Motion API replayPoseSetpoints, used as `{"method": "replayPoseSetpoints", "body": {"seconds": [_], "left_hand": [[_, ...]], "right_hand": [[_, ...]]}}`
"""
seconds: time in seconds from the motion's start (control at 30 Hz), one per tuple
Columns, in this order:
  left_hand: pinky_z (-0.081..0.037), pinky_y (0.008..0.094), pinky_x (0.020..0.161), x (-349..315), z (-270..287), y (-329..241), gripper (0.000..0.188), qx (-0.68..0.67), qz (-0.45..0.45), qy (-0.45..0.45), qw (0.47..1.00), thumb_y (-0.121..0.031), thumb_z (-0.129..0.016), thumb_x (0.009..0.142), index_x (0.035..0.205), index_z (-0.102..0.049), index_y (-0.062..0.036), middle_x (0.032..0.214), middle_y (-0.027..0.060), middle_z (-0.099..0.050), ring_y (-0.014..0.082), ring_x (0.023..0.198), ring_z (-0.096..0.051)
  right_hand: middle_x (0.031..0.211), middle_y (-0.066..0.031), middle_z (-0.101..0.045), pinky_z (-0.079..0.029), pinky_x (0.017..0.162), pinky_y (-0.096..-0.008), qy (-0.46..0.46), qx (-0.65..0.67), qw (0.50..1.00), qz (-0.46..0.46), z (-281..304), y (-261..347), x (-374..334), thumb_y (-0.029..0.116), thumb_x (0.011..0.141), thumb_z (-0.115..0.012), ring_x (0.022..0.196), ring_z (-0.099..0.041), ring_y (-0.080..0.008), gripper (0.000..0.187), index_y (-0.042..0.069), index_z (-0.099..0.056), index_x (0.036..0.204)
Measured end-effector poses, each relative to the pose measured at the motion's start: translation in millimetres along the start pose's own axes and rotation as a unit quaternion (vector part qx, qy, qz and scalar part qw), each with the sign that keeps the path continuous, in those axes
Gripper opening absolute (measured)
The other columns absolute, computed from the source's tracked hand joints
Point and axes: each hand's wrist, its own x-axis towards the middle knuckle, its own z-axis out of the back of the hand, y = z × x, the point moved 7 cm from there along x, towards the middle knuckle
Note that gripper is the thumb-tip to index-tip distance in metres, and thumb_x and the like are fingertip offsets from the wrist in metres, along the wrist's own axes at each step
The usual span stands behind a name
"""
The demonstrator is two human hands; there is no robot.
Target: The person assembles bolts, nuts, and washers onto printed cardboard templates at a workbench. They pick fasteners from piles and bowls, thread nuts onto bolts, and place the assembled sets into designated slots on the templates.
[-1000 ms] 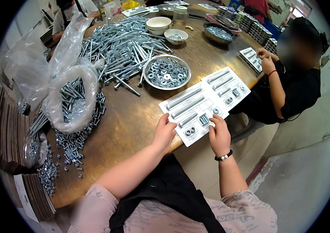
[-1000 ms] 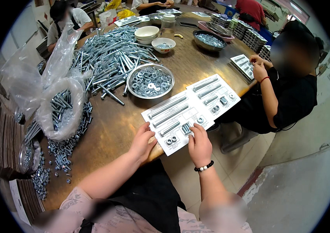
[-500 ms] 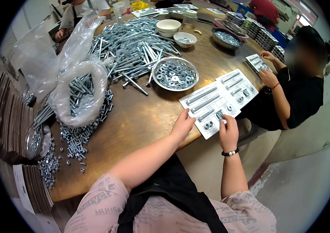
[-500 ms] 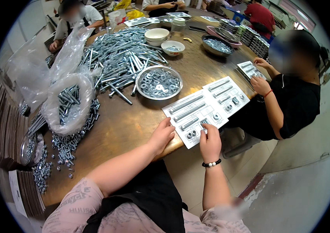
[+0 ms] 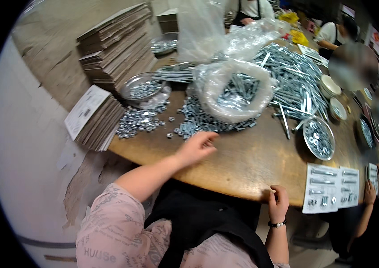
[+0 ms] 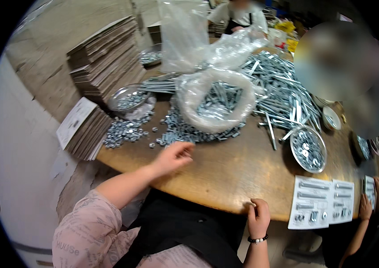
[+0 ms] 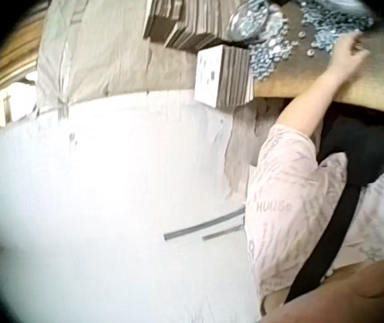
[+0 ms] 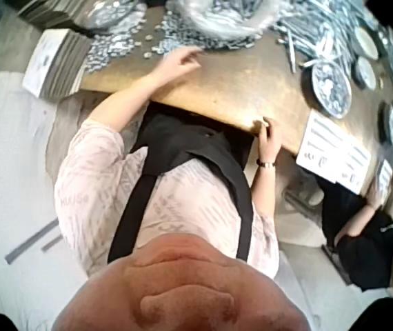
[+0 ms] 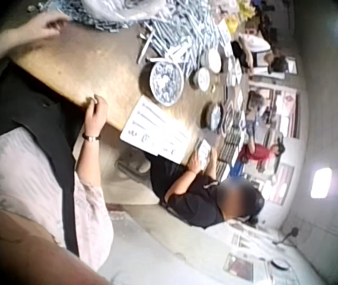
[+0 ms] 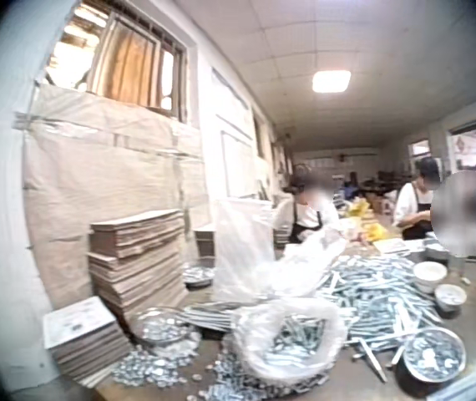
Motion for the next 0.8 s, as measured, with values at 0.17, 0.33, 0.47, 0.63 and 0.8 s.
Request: {"method": "replayPoseSetpoints", "body": {"seconds": [0.17, 0.33, 0.47, 0.63, 0.8], "left_hand": [[-0.045, 0.0375, 0.081, -54.4, 195.5, 3.6, 0.045, 0.367, 0.042, -0.237, 0.899, -0.014, -0.07, 0.068, 0.109, -0.055, -0.0053, 0.1, 0.0131, -0.057, 0.0297, 0.093, -0.055], [-0.042, 0.04, 0.087, -88.3, 339.3, 26.9, 0.06, 0.561, 0.121, -0.289, 0.766, -0.02, -0.072, 0.066, 0.121, -0.049, -0.0133, 0.112, 0.0115, -0.051, 0.031, 0.102, -0.05], [-0.039, 0.0444, 0.091, -69.3, 368.6, 42.3, 0.059, 0.598, 0.188, -0.241, 0.741, -0.02, -0.073, 0.065, 0.12, -0.051, -0.0176, 0.121, 0.0086, -0.049, 0.0274, 0.113, -0.045], [-0.034, 0.0468, 0.096, -47.6, 363.2, 60.0, 0.043, 0.673, 0.206, -0.163, 0.691, -0.017, -0.071, 0.064, 0.106, -0.06, -0.016, 0.122, 0.0063, -0.049, 0.0256, 0.114, -0.045], [-0.041, 0.0413, 0.088, -51.8, 347.0, 63.1, 0.025, 0.683, 0.134, -0.191, 0.692, -0.015, -0.069, 0.066, 0.088, -0.06, -0.0075, 0.105, 0.0067, -0.057, 0.0237, 0.1, -0.054]], "right_hand": [[0.091, -0.0085, -0.057, -0.042, 0.059, -0.0251, 0.037, 0.046, 0.998, 0.016, -33.7, 13.4, 9.1, -0.005, 0.075, -0.056, 0.066, -0.05, -0.0153, 0.02, 0.002, -0.058, 0.093], [0.091, -0.0084, -0.057, -0.043, 0.059, -0.026, 0.058, 0.024, 0.996, 0.071, -51.7, 37.1, 15.0, -0.005, 0.074, -0.056, 0.066, -0.051, -0.0161, 0.02, 0.003, -0.058, 0.093], [0.091, -0.009, -0.057, -0.044, 0.06, -0.0268, 0.076, 0.016, 0.995, 0.055, -56.3, 48.1, 17.1, -0.004, 0.074, -0.057, 0.067, -0.052, -0.0176, 0.02, 0.004, -0.059, 0.092], [0.09, -0.01, -0.058, -0.044, 0.06, -0.0276, 0.082, 0.005, 0.995, 0.052, -56.5, 57.0, 14.4, -0.004, 0.074, -0.057, 0.069, -0.053, -0.0193, 0.019, 0.004, -0.059, 0.092], [0.09, -0.0106, -0.058, -0.044, 0.06, -0.028, 0.107, -0.003, 0.993, 0.046, -60.2, 58.7, 15.4, -0.003, 0.074, -0.058, 0.068, -0.054, -0.0204, 0.019, 0.003, -0.059, 0.092]]}}
